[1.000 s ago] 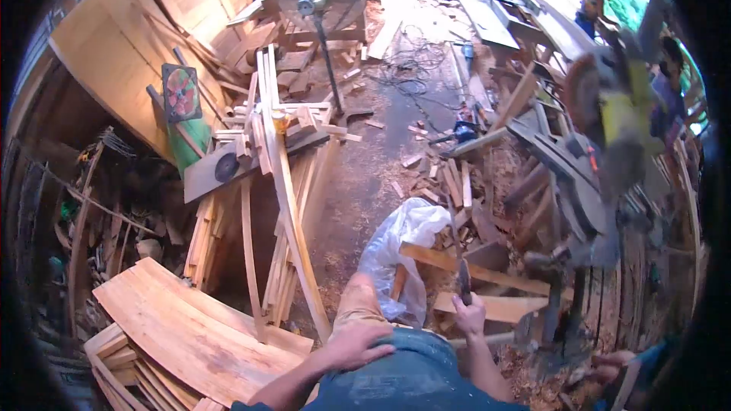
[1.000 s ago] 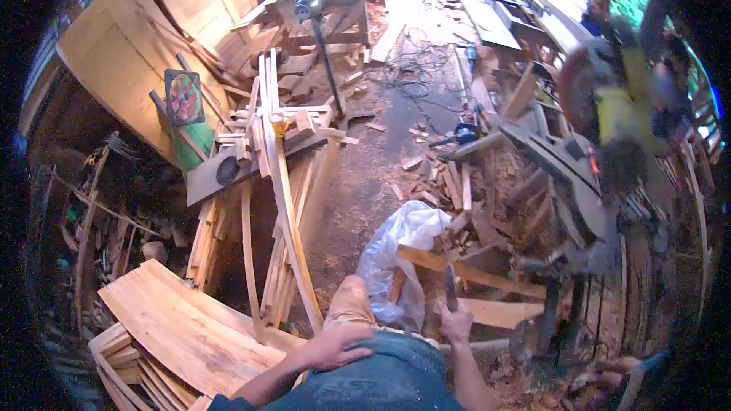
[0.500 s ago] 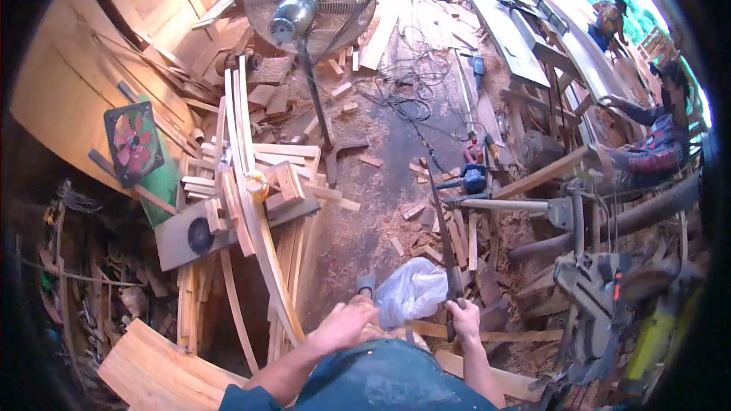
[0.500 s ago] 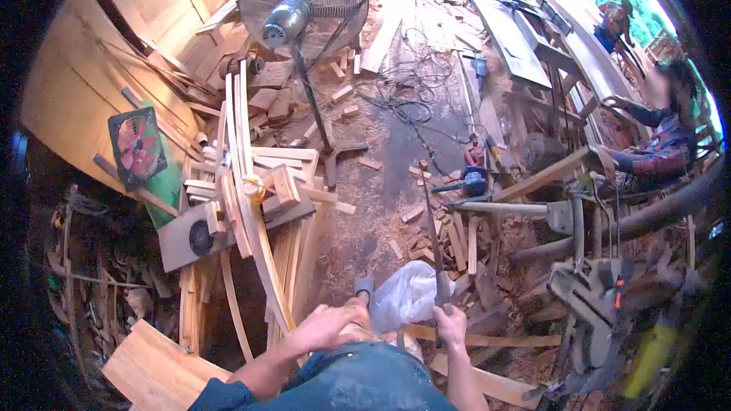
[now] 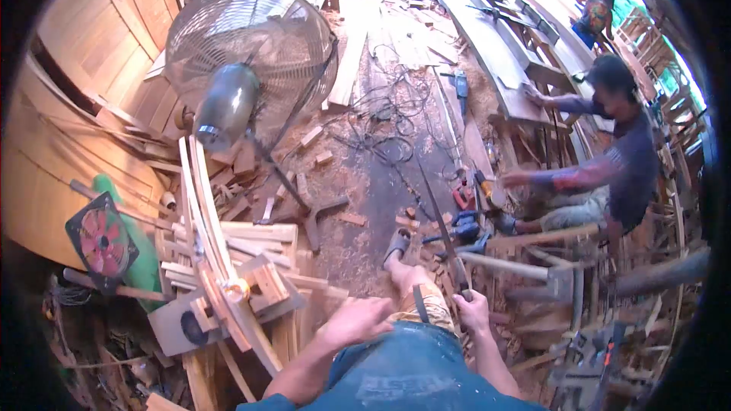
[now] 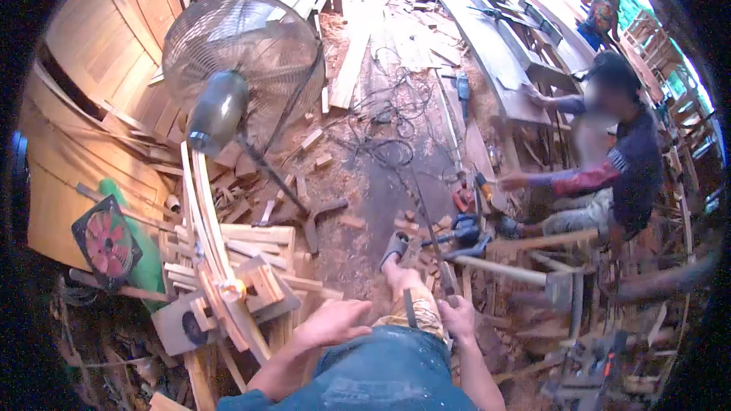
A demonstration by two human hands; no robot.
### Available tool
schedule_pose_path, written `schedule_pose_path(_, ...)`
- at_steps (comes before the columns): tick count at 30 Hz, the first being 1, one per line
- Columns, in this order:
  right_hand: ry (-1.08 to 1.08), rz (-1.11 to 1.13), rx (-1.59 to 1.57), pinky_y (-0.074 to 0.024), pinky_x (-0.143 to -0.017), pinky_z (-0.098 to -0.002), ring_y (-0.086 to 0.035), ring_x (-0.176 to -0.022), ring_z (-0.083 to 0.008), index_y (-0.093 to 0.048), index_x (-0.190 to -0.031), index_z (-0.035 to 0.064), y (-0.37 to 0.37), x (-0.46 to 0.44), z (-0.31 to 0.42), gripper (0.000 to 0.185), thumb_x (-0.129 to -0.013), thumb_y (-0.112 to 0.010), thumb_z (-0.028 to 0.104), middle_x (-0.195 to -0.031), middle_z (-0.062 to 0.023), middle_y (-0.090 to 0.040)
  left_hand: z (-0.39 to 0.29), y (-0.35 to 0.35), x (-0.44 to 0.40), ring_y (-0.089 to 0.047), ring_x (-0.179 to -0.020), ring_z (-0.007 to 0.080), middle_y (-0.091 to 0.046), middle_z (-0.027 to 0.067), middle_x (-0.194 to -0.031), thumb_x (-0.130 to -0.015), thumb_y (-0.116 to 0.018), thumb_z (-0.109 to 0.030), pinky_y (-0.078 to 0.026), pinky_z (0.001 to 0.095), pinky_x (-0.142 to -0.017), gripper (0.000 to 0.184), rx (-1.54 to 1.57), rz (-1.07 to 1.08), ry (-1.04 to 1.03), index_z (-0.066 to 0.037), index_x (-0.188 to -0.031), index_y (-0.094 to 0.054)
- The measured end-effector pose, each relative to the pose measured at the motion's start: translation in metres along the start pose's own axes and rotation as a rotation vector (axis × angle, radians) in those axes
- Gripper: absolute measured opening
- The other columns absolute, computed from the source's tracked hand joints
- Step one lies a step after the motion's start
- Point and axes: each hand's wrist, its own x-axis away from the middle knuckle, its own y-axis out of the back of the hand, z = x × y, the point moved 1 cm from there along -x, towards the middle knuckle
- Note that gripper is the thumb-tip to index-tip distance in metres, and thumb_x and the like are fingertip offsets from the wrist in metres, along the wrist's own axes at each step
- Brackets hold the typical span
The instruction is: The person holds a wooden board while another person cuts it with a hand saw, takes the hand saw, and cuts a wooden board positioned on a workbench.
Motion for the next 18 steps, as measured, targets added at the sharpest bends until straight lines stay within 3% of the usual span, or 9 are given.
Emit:
schedule_pose_path(1,-0.042,0.056,-0.014,-0.0507,-0.063,-0.0316,-0.063,-0.064,-0.0128,-0.070,-0.084,-0.0011,-0.007,-0.042,-0.007,0.027,-0.081,-0.075,0.025,-0.072,-0.0064,-0.070,-0.003,0.016,-0.042,-0.057,-0.121,0.0356,-0.060,0.0190,-0.131,-0.092,-0.062,-0.046,-0.043,0.0462,-0.101,0.065,-0.022,-0.012,-0.121,-0.003,-0.139,-0.048)
schedule_pose_path(4,0.053,0.087,0.004,-0.0504,-0.062,-0.0311,-0.061,-0.064,-0.0100,-0.071,-0.085,-0.0008,-0.028,-0.165,0.029,0.024,-0.082,-0.074,0.022,-0.072,-0.0051,-0.070,-0.026,0.086,-0.172,-0.059,-0.116,0.0373,-0.061,0.0192,-0.127,-0.091,-0.063,-0.044,-0.046,0.0472,-0.096,0.066,-0.014,-0.137,-0.431,-0.002,-0.140,-0.046)
schedule_pose_path(6,0.122,0.161,-0.173,-0.0524,-0.068,-0.0324,-0.065,-0.073,-0.0132,-0.072,-0.094,-0.0011,-0.041,-0.242,0.076,0.026,-0.084,-0.073,0.022,-0.082,-0.0082,-0.073,-0.026,0.136,-0.258,-0.060,-0.113,0.0371,-0.062,0.0186,-0.125,-0.090,-0.064,-0.039,-0.047,0.0467,-0.094,0.063,-0.031,-0.163,-0.492,-0.002,-0.138,-0.048)
schedule_pose_path(8,0.335,0.183,0.140,-0.0537,-0.074,-0.0346,-0.068,-0.079,-0.0196,-0.070,-0.101,-0.0035,-0.033,-0.306,0.126,0.030,-0.085,-0.071,0.022,-0.086,-0.0108,-0.074,-0.039,0.197,-0.329,-0.062,-0.108,0.0364,-0.064,0.0180,-0.120,-0.089,-0.065,-0.029,-0.049,0.0461,-0.090,0.053,-0.092,-0.036,-0.430,-0.002,-0.132,-0.052)
schedule_pose_path(10,0.370,0.167,0.192,-0.0537,-0.075,-0.0354,-0.068,-0.080,-0.0215,-0.070,-0.104,-0.0045,-0.043,-0.353,0.137,0.032,-0.084,-0.070,0.021,-0.087,-0.0116,-0.074,-0.055,0.259,-0.385,-0.064,-0.102,0.0368,-0.065,0.0166,-0.115,-0.087,-0.064,-0.023,-0.050,0.0471,-0.087,0.043,-0.111,-0.097,-0.517,-0.005,-0.126,-0.058)
schedule_pose_path(13,0.506,0.147,0.270,-0.0538,-0.077,-0.0365,-0.069,-0.082,-0.0245,-0.068,-0.107,-0.0059,-0.081,-0.459,0.137,0.036,-0.084,-0.069,0.021,-0.088,-0.0127,-0.074,-0.072,0.347,-0.472,-0.065,-0.093,0.0349,-0.067,0.0153,-0.103,-0.080,-0.067,-0.013,-0.052,0.0424,-0.078,0.030,0.179,-0.294,-0.725,-0.008,-0.110,-0.066)
schedule_pose_path(14,0.436,0.128,0.179,-0.0536,-0.075,-0.0364,-0.068,-0.081,-0.0240,-0.067,-0.108,-0.0061,-0.086,-0.479,0.165,0.036,-0.084,-0.069,0.021,-0.087,-0.0124,-0.073,-0.072,0.375,-0.499,-0.066,-0.090,0.0343,-0.068,0.0158,-0.097,-0.079,-0.068,-0.011,-0.052,0.0417,-0.075,0.026,0.258,-0.367,-0.776,-0.007,-0.105,-0.067)
schedule_pose_path(17,0.122,0.107,-0.134,-0.0511,-0.064,-0.0340,-0.063,-0.070,-0.0186,-0.065,-0.103,-0.0061,-0.078,-0.504,0.291,0.031,-0.085,-0.067,0.019,-0.080,-0.0084,-0.068,-0.051,0.477,-0.560,-0.067,-0.077,0.0333,-0.068,0.0127,-0.079,-0.082,-0.070,-0.014,-0.051,0.0408,-0.073,0.011,0.280,-0.630,-0.661,-0.004,-0.088,-0.068)
schedule_pose_path(18,0.054,0.145,-0.148,-0.0491,-0.060,-0.0326,-0.060,-0.066,-0.0154,-0.064,-0.098,-0.0058,-0.077,-0.527,0.317,0.027,-0.085,-0.066,0.018,-0.076,-0.0058,-0.065,-0.032,0.505,-0.583,-0.067,-0.079,0.0322,-0.069,0.0148,-0.083,-0.086,-0.070,-0.017,-0.051,0.0403,-0.073,0.014,0.295,-0.682,-0.605,-0.004,-0.089,-0.068)
